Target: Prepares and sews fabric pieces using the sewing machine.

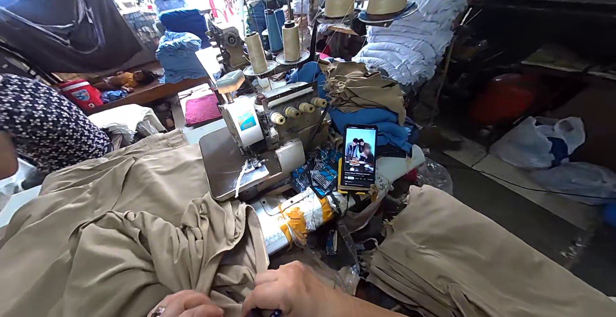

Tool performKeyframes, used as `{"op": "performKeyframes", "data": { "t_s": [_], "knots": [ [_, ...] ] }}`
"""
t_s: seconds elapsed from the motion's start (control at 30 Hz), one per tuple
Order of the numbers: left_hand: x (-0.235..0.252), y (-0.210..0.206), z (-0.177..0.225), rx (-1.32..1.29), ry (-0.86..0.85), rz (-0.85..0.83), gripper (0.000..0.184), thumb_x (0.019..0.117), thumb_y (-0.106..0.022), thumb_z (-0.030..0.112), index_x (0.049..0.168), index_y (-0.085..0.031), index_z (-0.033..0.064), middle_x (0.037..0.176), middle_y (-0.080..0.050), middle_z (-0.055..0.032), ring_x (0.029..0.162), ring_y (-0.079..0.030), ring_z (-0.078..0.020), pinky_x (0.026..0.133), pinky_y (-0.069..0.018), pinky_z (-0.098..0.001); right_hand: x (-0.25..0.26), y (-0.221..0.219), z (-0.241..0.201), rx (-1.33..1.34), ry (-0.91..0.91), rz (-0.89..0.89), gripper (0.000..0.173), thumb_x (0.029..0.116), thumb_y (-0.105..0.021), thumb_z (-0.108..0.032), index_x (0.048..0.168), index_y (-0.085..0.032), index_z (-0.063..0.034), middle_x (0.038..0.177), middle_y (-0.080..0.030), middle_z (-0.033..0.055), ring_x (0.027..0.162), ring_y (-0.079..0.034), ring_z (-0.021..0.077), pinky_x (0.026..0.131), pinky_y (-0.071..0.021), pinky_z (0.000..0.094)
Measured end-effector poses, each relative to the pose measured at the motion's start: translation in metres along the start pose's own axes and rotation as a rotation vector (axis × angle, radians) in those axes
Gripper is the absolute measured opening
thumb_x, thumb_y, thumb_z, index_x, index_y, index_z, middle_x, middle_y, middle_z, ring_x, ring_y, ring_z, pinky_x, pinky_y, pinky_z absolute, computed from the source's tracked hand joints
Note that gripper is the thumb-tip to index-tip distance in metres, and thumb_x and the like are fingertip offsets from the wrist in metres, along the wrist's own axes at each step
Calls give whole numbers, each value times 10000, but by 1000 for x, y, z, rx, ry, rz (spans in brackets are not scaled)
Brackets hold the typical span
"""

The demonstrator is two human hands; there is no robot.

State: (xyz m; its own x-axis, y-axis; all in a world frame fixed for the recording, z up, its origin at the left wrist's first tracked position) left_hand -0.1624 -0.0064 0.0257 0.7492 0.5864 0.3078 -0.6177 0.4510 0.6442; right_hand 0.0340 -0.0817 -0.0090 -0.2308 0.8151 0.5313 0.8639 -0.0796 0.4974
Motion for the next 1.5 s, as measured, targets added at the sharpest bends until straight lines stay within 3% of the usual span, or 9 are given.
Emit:
{"op": "performKeyframes", "data": {
  "t_s": [0.23,0.37,0.47,0.57,0.67,0.77,1.1,1.27,1.5],
  "knots": [
    [30,27,21,22,-14,241,93,968,-701,121,1022,-746,59,1059,-712,-68,1052,-658,-96,929,-558,-283,-6,5,1,9,11,32,118,930,-699,-48,1037,-743,-70,961,-720,87,826,-698,181,677,-584,332],
    [44,24,20,147,60,401,141,944,-707,217,988,-762,95,1010,-731,-9,908,-698,-64,806,-607,-254,-11,3,6,-29,-1,77,134,914,-722,-67,1043,-744,-95,984,-731,61,848,-707,140,699,-601,293],
    [54,12,11,255,85,426,144,922,-695,270,967,-774,159,987,-732,32,880,-706,-73,793,-619,-299,-14,0,11,-12,-9,87,132,923,-724,-93,1054,-743,-99,977,-727,53,865,-702,126,729,-599,273],
    [63,-5,5,371,92,321,157,883,-739,287,985,-787,178,1008,-736,13,899,-697,-159,784,-586,-439,-16,-1,13,-5,-30,91,129,933,-726,-117,1060,-744,-107,946,-716,46,850,-690,119,730,-593,265],
    [78,-32,-4,489,30,197,247,787,-843,181,1026,-785,158,1042,-728,-58,987,-688,-302,832,-557,-569,-16,1,18,11,-66,105,140,927,-731,-106,1067,-746,-102,963,-720,42,877,-690,107,773,-595,256],
    [88,-49,-19,648,22,185,120,807,-824,127,921,-788,128,929,-747,-74,939,-721,-313,852,-554,-596,-10,6,29,-2,-117,160,149,929,-726,-104,1076,-749,-94,976,-729,40,908,-693,102,817,-591,259],
    [69,-24,-17,203,14,330,67,899,-715,168,936,-770,168,942,-739,70,921,-697,-76,867,-590,-331,16,23,53,-52,-293,378,138,919,-736,-171,1042,-765,-119,975,-749,-28,886,-699,35,804,-599,247],
    [67,-24,-24,63,80,338,70,897,-720,148,935,-769,180,947,-740,77,910,-701,-64,840,-602,-290,26,19,54,-126,-217,420,148,885,-769,-158,1024,-749,-111,931,-746,-28,817,-698,43,727,-605,245],
    [71,-22,-25,15,66,334,70,890,-732,134,938,-770,168,948,-748,70,929,-708,-66,857,-603,-271,34,21,54,-141,-144,423,308,862,-787,-114,1164,-729,-139,1044,-754,-18,917,-720,73,801,-624,288]
  ]
}}
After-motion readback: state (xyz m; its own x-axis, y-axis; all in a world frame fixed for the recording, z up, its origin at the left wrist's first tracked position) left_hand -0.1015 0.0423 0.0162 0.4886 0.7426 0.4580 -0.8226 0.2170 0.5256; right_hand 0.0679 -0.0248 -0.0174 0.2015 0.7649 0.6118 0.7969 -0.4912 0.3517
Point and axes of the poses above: each hand's wrist, its own x-axis towards the middle knuckle, its own y-axis out of the back of the hand, z = x × y, the point moved 5 cm from there along x, towards the middle knuckle
